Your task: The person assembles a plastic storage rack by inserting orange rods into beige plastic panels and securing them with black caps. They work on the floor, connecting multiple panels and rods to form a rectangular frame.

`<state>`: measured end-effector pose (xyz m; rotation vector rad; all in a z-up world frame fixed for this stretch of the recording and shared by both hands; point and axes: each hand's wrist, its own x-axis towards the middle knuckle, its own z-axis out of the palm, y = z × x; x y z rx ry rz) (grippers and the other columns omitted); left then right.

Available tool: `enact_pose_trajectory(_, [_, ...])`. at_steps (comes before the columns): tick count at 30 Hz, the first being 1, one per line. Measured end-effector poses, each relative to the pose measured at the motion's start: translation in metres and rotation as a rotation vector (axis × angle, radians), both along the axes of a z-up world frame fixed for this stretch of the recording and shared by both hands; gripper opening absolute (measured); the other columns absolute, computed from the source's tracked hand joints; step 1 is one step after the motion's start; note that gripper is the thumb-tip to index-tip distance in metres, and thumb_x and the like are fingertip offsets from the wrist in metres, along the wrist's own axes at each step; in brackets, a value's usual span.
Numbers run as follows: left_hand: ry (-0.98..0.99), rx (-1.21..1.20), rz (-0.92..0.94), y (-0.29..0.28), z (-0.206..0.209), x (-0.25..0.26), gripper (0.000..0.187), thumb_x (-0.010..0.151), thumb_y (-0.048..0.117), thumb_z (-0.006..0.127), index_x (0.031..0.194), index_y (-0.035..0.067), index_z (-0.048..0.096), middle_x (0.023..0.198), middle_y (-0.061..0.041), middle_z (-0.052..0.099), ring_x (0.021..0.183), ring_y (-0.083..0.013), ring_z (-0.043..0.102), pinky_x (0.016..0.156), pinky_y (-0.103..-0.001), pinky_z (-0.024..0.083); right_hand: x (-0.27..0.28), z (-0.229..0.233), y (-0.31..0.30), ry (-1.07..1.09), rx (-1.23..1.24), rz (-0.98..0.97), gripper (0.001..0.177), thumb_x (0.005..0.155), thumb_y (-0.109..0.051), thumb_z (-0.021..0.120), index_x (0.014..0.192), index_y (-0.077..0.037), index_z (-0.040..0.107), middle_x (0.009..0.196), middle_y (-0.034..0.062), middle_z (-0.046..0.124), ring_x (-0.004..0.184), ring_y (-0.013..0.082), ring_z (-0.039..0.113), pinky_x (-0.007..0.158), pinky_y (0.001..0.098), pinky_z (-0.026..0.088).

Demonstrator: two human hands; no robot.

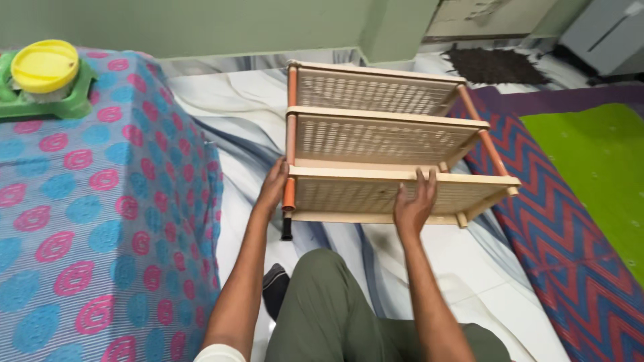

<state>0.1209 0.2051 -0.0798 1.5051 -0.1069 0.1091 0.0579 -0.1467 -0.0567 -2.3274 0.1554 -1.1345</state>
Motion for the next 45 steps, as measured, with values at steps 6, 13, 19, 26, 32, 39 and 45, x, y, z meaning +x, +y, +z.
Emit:
enact_pose_trajectory(6, [-0.042,-0.160,0.020,-0.066,-0.028,-0.002,0.076,0.105,0.054,0.044,0.162,0.007,0.024,0.164,-0.016,0.033,0.153,-0.0269,0.029,0.123,-0.037,0.025,-0.018,-0.034,0.054,0.376,0.759,0.390,0.082,0.094,-0.039,0.059,0.163,-0.014,0.021,0.171,0.0136,0.027,0.128,0.0310,0.057,0.108,0.0436,0.046])
enact_pose_trajectory(13, [0.090,-0.237,-0.210,-0.140,-0.026,-0.052,0.077,0.100,0.044,0.052,0.160,0.007,0.021,0.155,-0.011,0.039,0.145,-0.0230,0.033,0.116,-0.034,0.026,-0.049,-0.006,0.011,0.428,0.933,0.448,0.081,0.094,-0.055,0.059,0.153,-0.009,0.029,0.151,0.0169,0.041,0.121,0.0220,0.059,0.098,0.0386,0.050])
enact_pose_trajectory(19, [0.131,-0.318,0.081,-0.206,-0.033,-0.085,0.040,0.102,0.035,0.069,0.113,-0.003,0.062,0.093,-0.004,0.057,0.085,-0.0142,0.050,0.074,-0.030,0.043,-0.135,-0.028,-0.009,1.035,1.420,0.824,0.085,0.092,-0.077,0.035,0.121,-0.003,0.066,0.097,0.0149,0.077,0.086,0.0231,0.074,0.071,0.0311,0.058])
enact_pose_trajectory(26, [0.246,-0.383,-0.094,-0.201,-0.031,-0.099,0.025,0.091,0.028,0.069,0.091,0.002,0.066,0.077,-0.001,0.061,0.070,-0.0122,0.052,0.064,-0.028,0.041,-0.140,-0.051,-0.001,0.933,1.955,1.424,0.057,0.111,-0.055,0.043,0.121,-0.002,0.061,0.097,0.0152,0.073,0.080,0.0247,0.073,0.067,0.0310,0.057])
enact_pose_trajectory(32, [0.287,-0.374,-0.149,-0.197,-0.022,-0.090,0.036,0.093,0.034,0.066,0.076,0.003,0.066,0.073,-0.003,0.062,0.071,-0.0126,0.057,0.066,-0.028,0.045,-0.136,-0.042,0.013,0.943,2.059,1.402,0.034,0.101,-0.029,0.055,0.129,-0.009,0.054,0.069,0.0006,0.053,0.059,0.0147,0.052,0.052,0.0265,0.046])
enact_pose_trajectory(39, [0.319,-0.419,-0.099,-0.200,-0.022,-0.094,0.042,0.096,0.037,0.059,0.074,0.003,0.063,0.067,-0.006,0.062,0.063,-0.0152,0.058,0.062,-0.031,0.046,-0.135,0.014,0.009,1.179,1.431,1.142,0.019,0.105,-0.022,0.059,0.118,-0.010,0.052,0.062,-0.0057,0.045,0.049,0.0059,0.040,0.042,0.0223,0.033])
enact_pose_trajectory(45, [0.344,-0.462,-0.109,-0.204,-0.017,-0.098,0.042,0.098,0.037,0.058,0.075,0.002,0.063,0.066,-0.006,0.059,0.062,-0.0160,0.056,0.061,-0.031,0.045,-0.150,0.059,0.027,1.026,0.045,0.572,0.036,0.098,-0.029,0.063,0.117,-0.001,0.050,0.072,0.0165,0.064,0.064,0.0326,0.061,0.057,0.0433,0.047])
